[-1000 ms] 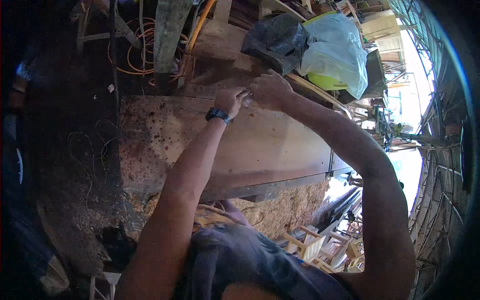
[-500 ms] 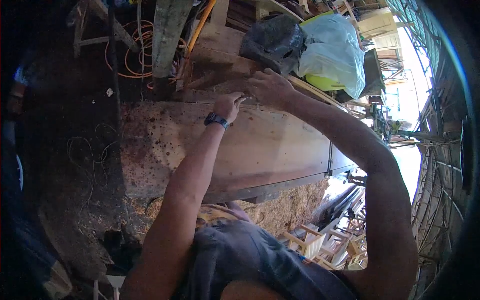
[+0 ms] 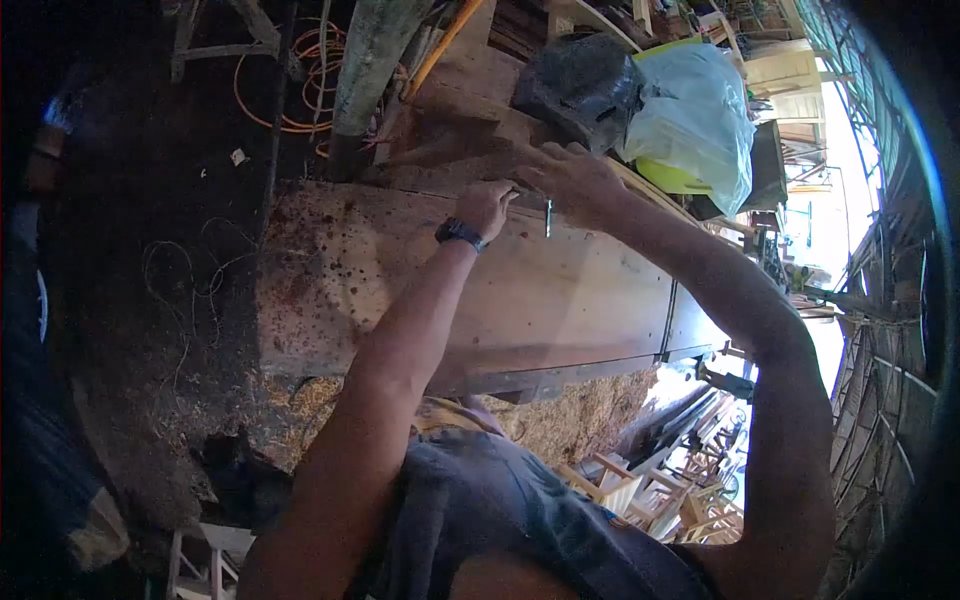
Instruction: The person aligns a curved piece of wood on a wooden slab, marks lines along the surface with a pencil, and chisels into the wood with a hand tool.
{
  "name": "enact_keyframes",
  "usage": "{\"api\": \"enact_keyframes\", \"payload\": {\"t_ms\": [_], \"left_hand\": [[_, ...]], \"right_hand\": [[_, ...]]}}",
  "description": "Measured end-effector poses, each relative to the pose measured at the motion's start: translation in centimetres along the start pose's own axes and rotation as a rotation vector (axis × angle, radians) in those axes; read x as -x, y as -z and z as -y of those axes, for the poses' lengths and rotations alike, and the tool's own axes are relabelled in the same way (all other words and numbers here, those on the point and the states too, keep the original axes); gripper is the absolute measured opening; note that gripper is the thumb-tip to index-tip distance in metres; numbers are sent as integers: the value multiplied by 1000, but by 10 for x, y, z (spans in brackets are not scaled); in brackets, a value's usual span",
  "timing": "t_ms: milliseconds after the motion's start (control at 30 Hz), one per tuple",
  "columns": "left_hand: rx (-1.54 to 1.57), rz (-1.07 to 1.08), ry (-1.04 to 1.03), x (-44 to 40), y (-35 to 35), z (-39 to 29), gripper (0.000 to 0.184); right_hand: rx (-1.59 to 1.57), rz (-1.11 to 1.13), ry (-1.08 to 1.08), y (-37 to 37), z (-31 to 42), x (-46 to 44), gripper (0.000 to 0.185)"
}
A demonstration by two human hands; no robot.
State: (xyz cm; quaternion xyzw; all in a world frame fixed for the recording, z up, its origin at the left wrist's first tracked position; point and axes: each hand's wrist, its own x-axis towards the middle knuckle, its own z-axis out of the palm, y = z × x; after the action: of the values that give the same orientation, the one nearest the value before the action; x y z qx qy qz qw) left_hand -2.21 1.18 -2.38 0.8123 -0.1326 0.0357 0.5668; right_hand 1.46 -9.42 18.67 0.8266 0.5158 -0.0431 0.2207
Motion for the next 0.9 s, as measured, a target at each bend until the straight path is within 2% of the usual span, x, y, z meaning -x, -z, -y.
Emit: {"api": "enact_keyframes", "payload": {"t_ms": [100, 200, 300, 400, 467, 533, 567, 667, 767, 900], "left_hand": [[-48, 35, 34, 2, 6, -6, 23], [-45, 45, 26, 2, 7, -7, 25], [-93, 68, 51, -1, -5, 6, 26], [-73, 118, 68, 3, 3, -8, 27], [-9, 39, 30, 6, 2, -8, 27], [80, -138, -53, 6, -16, 8, 26], [57, -102, -22, 4, -15, 10, 26], [3, 50, 34, -3, 5, 3, 28], [12, 203, 42, -11, 23, 1, 30], [152, 289, 79, -20, 26, 5, 29]], "right_hand": [[138, 695, 90, 22, 8, -15, 24], [-331, 730, -519, -30, 9, 2, 24], [-459, 379, -411, -66, 21, 14, 28], [-645, 754, -515, -97, 47, 5, 35], [-1300, 135, -742, -111, 97, 11, 40], [-1209, 393, -943, -79, 123, -9, 45], [-1158, 522, -1041, -70, 131, -15, 48], [-976, 95, -958, -151, 184, 9, 54], [-832, 246, -949, -125, 202, -1, 62], [-723, -2, -1179, -172, 235, -5, 46]]}}
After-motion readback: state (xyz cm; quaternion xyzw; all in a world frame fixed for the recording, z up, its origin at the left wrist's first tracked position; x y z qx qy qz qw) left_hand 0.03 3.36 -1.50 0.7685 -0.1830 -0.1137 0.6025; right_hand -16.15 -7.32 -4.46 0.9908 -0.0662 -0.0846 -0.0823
